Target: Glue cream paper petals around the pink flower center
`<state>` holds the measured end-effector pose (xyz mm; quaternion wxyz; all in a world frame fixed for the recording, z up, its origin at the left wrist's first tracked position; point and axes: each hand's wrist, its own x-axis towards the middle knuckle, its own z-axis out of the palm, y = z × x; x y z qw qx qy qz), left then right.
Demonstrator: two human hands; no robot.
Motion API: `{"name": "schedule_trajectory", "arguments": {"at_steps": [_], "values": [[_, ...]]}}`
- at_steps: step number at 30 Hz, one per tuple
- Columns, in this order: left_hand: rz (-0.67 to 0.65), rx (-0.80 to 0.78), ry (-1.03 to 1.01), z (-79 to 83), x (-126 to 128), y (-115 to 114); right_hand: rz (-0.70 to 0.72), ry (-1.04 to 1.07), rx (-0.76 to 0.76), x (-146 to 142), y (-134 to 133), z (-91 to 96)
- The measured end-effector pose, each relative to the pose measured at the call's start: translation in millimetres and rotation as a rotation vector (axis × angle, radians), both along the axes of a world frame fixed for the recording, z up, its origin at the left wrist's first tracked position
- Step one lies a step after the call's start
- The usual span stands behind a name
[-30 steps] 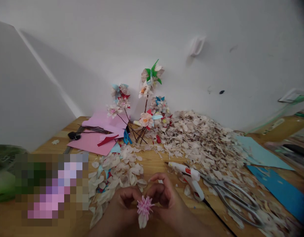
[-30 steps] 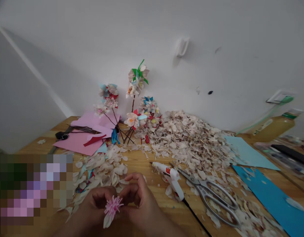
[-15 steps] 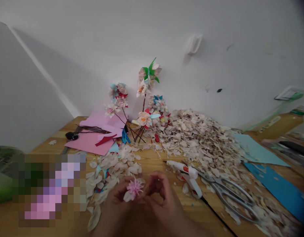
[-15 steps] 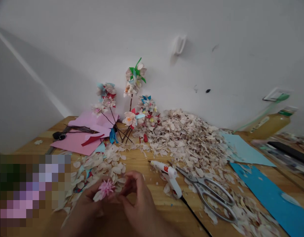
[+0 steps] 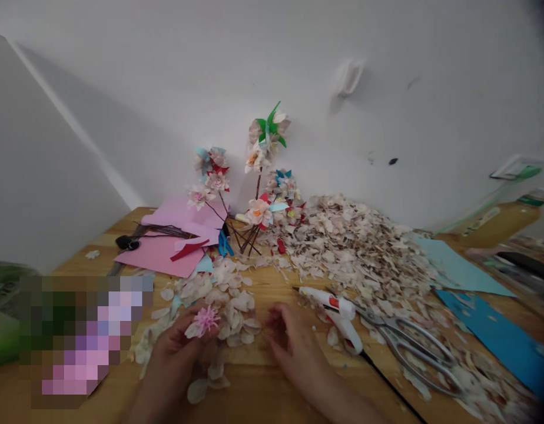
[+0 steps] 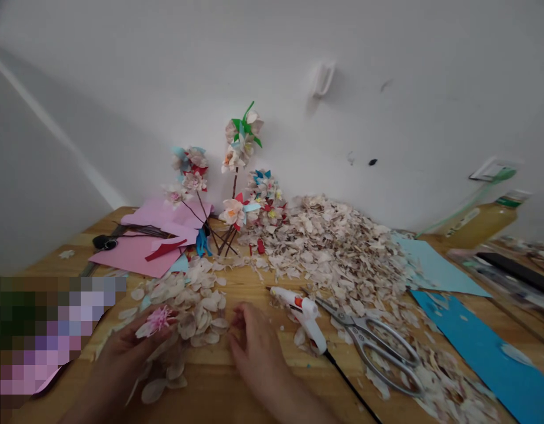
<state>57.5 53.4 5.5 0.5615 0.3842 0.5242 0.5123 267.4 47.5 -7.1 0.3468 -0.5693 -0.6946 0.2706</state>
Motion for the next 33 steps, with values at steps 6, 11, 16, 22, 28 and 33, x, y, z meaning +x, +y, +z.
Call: {"name": "schedule_trajectory", "arguments": {"at_steps": [6,11,16,22,28,33], "values": [[-0.004,-0.022,-0.172,8.3,3,-1,0.118,-0.11,0.049,-12,-6,10.5],[-0.005,-0.003,-0.1,8.3,-1,-3,0.239,-0.25,0.069,-24,-10,18.9],[0.034,-0.004,-0.046,6.9,0,-5,0.269,-0.406,0.155,-26,-4,18.1],[0.036,-0.005,-0.039,6.4,3,-3,0.302,-0.511,0.22,-24,-1,9.3],[0.042,0.01,0.038,8.3,5,-5,0.243,-0.446,0.206,-18,-2,6.5],[-0.039,0.084,0.135,13.2,12,-11,0.16,0.11,-0.072,-12,-2,8.8]]}}
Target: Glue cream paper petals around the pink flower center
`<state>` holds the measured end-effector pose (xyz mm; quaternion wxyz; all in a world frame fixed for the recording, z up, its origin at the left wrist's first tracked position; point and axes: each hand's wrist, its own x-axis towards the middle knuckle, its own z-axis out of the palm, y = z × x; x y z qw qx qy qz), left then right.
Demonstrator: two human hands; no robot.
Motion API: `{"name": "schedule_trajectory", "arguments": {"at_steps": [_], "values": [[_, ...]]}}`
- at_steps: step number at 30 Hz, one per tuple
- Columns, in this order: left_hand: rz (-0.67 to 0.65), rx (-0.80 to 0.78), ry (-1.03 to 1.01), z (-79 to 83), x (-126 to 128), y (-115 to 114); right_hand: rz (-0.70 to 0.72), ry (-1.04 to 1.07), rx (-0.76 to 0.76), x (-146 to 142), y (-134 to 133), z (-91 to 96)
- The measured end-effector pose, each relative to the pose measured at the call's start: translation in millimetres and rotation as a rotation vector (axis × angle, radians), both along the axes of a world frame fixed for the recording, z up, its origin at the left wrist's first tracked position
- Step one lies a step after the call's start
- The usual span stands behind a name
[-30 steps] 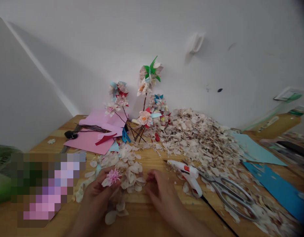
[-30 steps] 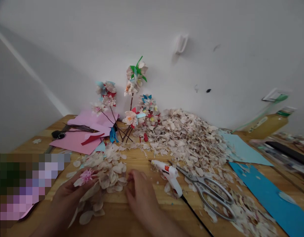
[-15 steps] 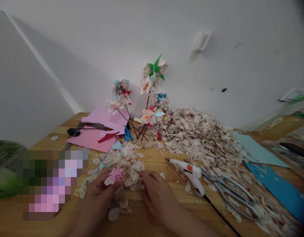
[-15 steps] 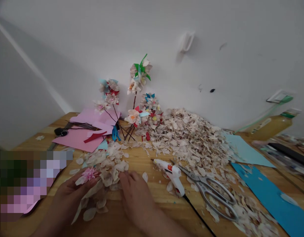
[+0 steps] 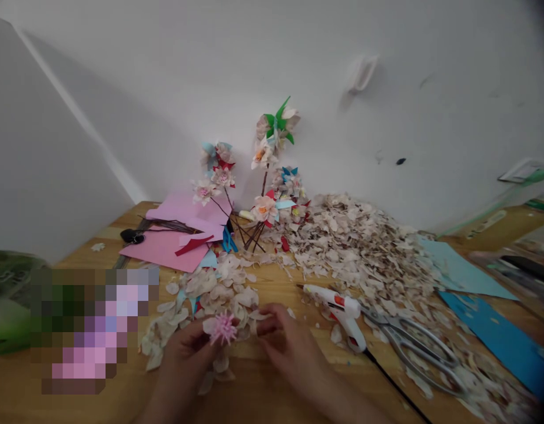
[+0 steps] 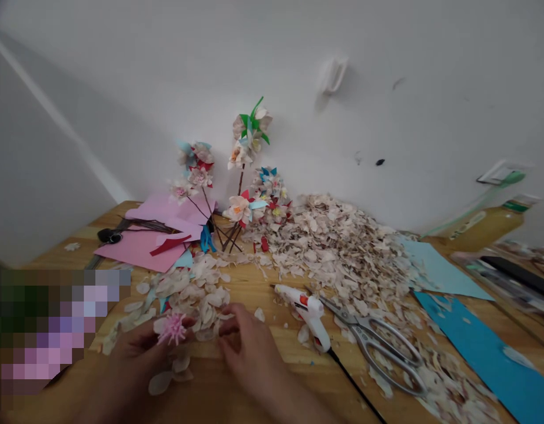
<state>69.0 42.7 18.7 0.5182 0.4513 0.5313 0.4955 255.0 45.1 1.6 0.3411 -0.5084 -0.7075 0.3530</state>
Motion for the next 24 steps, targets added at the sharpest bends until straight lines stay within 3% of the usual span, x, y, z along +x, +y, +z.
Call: {"name": "schedule_trajectory", "arguments": {"at_steps": [3,5,8,12,18,24], "values": [[-0.028,0.148,0.114,1.4,2,-5,-0.056,0.459,-0.183,0,2,-2.0],[-0.113,0.253,0.182,0.5,2,-7,-0.036,0.719,-0.286,0,2,-1.3],[-0.245,0.357,0.2,-2.8,0,-9,0.02,0.919,-0.414,-1,-1,5.7],[-0.341,0.4,0.234,-5.3,0,-9,-0.012,0.956,-0.454,-4,-8,14.0],[-0.298,0.453,0.282,-5.5,2,-12,-0.137,0.856,-0.343,-10,-14,9.1],[-0.351,0.431,0.31,-6.5,2,-14,-0.113,0.769,-0.331,-13,-18,17.1]]}}
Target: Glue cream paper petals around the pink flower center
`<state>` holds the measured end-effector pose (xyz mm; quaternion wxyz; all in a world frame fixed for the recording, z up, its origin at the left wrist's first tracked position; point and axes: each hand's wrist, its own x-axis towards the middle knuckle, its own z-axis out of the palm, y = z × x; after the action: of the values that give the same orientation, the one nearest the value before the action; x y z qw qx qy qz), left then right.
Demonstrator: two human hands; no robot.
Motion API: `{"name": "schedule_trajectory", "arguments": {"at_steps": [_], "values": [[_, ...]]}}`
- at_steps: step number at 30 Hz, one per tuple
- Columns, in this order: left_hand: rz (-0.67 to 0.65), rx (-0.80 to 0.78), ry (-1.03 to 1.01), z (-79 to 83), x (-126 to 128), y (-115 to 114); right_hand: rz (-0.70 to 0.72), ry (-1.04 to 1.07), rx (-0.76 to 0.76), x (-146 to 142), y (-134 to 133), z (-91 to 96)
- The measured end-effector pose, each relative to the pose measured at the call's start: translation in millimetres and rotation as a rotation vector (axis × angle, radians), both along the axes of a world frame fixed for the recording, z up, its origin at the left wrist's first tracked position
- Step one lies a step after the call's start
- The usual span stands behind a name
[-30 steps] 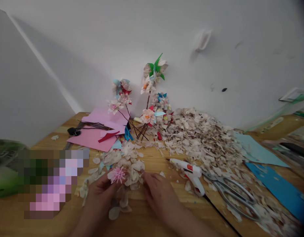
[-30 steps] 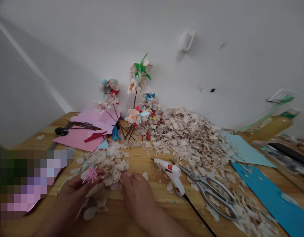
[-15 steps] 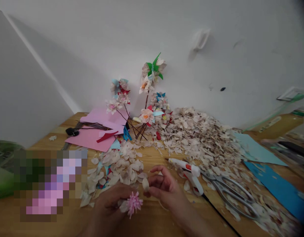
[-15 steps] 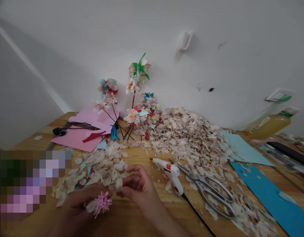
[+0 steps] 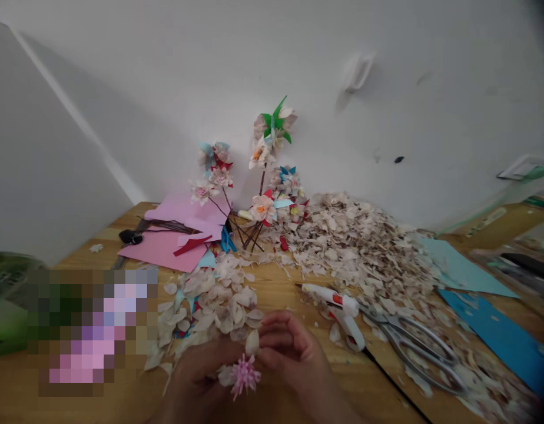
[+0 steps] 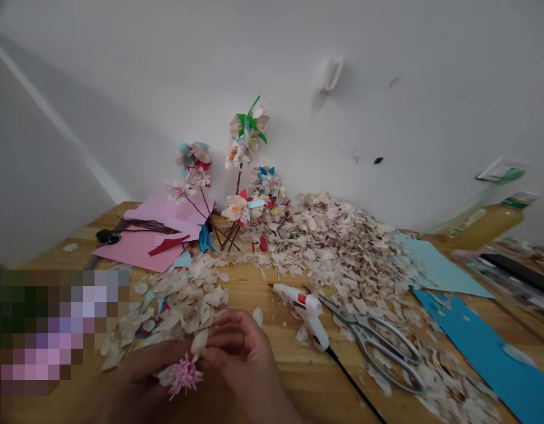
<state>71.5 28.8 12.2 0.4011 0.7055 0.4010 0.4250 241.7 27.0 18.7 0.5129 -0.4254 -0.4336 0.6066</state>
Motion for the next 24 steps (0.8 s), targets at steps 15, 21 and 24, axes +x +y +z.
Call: {"name": "schedule_trajectory", "arguments": {"at_steps": [15,21,24], "values": [[0.097,-0.036,-0.044,-0.5,0,-2,0.021,0.076,-0.011,-5,-8,-5.5],[0.117,-0.081,-0.039,1.9,2,-1,0.061,0.124,0.025,-5,-7,-8.2],[0.125,-0.072,-0.054,2.5,4,-1,0.071,0.128,0.017,-5,-7,-9.3]]}}
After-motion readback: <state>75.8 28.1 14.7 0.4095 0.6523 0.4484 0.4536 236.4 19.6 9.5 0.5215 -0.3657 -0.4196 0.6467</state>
